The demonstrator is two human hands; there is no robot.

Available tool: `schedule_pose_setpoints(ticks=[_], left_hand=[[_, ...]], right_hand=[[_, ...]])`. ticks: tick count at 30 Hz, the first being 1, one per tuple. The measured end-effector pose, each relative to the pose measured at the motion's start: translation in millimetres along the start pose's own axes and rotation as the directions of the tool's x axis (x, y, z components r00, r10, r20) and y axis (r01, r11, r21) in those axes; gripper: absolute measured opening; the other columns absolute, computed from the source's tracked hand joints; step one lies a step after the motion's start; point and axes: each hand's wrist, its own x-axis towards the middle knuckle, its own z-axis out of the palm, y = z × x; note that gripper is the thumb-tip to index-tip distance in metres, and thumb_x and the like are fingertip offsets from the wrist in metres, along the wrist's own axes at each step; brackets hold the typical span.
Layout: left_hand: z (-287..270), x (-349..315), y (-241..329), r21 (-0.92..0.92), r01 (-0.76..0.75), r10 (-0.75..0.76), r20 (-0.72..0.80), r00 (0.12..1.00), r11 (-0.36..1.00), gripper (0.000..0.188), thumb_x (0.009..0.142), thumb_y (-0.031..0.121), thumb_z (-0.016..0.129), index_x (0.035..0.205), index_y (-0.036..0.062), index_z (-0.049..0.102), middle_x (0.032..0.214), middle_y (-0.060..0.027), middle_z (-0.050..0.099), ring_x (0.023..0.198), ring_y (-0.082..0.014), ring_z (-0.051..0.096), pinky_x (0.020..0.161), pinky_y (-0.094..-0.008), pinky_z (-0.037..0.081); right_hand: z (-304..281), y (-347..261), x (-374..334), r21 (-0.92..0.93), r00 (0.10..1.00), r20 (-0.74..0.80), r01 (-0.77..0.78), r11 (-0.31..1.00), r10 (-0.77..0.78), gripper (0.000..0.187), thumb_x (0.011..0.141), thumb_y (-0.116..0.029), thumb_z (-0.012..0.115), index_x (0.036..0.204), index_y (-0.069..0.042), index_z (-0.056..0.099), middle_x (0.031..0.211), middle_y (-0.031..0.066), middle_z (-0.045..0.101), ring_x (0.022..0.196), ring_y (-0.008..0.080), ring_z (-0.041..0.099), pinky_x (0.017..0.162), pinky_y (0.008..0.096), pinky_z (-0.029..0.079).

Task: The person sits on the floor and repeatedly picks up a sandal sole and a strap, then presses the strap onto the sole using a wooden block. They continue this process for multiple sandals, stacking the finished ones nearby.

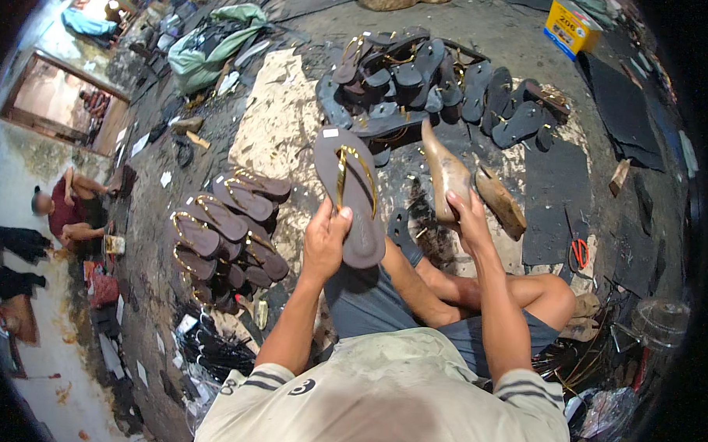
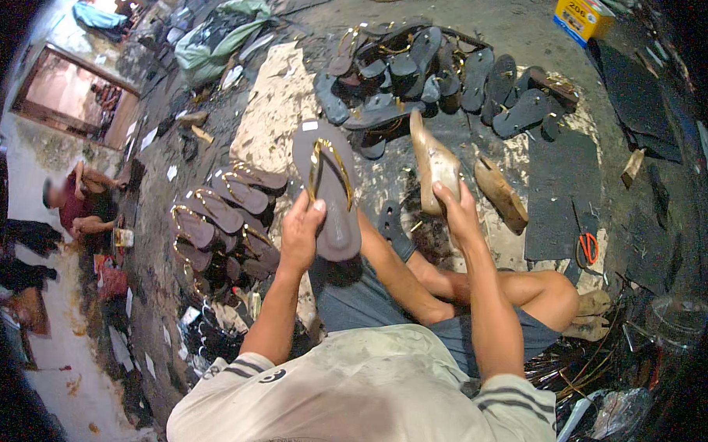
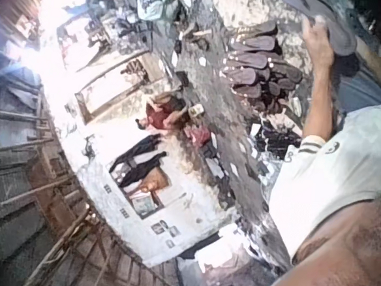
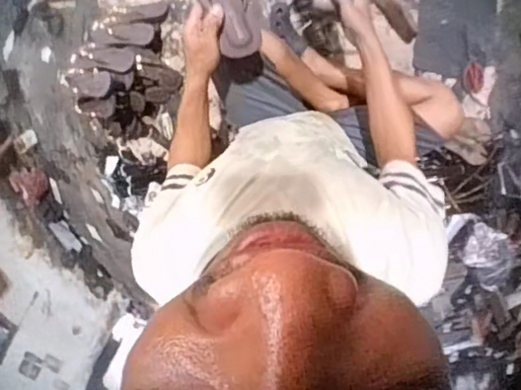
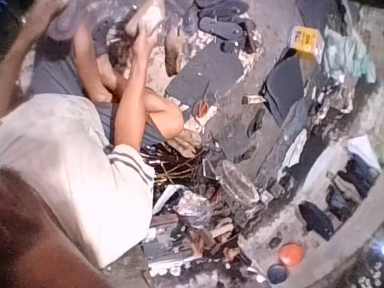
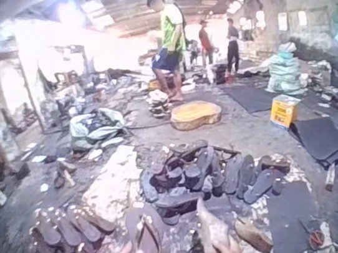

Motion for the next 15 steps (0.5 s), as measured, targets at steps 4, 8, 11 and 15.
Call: schedule_pose_setpoints(ticks=[4, 8, 11, 15], left_hand=[[-4, 16, -5, 0.241, -0.128, 0.157, -0.104, 0.982, 0.962, 0.038, 0.101, 0.017, 0.046, 0.133, -0.0034, 0.051, 0.081, -0.0011, 0.055, 0.072, -0.0082, 0.047, 0.064, -0.0267, 0.042], [14, 23, 1, 0.457, -0.262, 0.35, -0.116, 0.93, 0.85, 0.04, 0.099, 0.018, 0.044, 0.131, -0.0035, 0.05, 0.068, -0.0139, 0.058, 0.06, -0.0271, 0.055, 0.06, -0.0361, 0.046], [24, 8, -1, 0.554, -0.451, 0.514, 0.047, 0.857, 0.7, 0.04, 0.097, 0.017, 0.044, 0.129, -0.0067, 0.051, 0.081, -0.0198, 0.061, 0.073, -0.0345, 0.059, 0.064, -0.039, 0.046], [9, -28, -13, 0.365, -0.415, 0.383, 0.161, 0.91, 0.833, 0.044, 0.099, 0.024, 0.045, 0.13, -0.0056, 0.054, 0.116, -0.0217, 0.062, 0.115, -0.0313, 0.055, 0.091, -0.0435, 0.044]], right_hand=[[35, -81, -122, 0.028, 0.972, 0.115, 0.204, 0.979, -0.206, 0.062, 0.086, -0.028, 0.07, 0.135, 0.006, 0.049, 0.117, 0.0132, 0.064, 0.108, 0.0196, 0.061, 0.096, 0.032, 0.047], [55, -110, -183, -0.022, 0.971, 0.231, 0.067, 0.998, -0.06, 0.06, 0.082, -0.018, 0.071, 0.132, 0.008, 0.05, 0.115, 0.0141, 0.065, 0.103, 0.0183, 0.062, 0.092, 0.0305, 0.049], [71, -91, -181, -0.311, 0.927, 0.171, 0.373, 0.874, -0.335, 0.064, 0.083, -0.018, 0.074, 0.136, 0.008, 0.048, 0.117, 0.0208, 0.063, 0.107, 0.0281, 0.063, 0.094, 0.0379, 0.049], [87, -92, -183, -0.406, 0.83, 0.142, 0.547, 0.733, -0.54, 0.068, 0.081, -0.019, 0.076, 0.138, 0.007, 0.048, 0.121, 0.0243, 0.059, 0.109, 0.035, 0.06, 0.096, 0.0416, 0.047]])
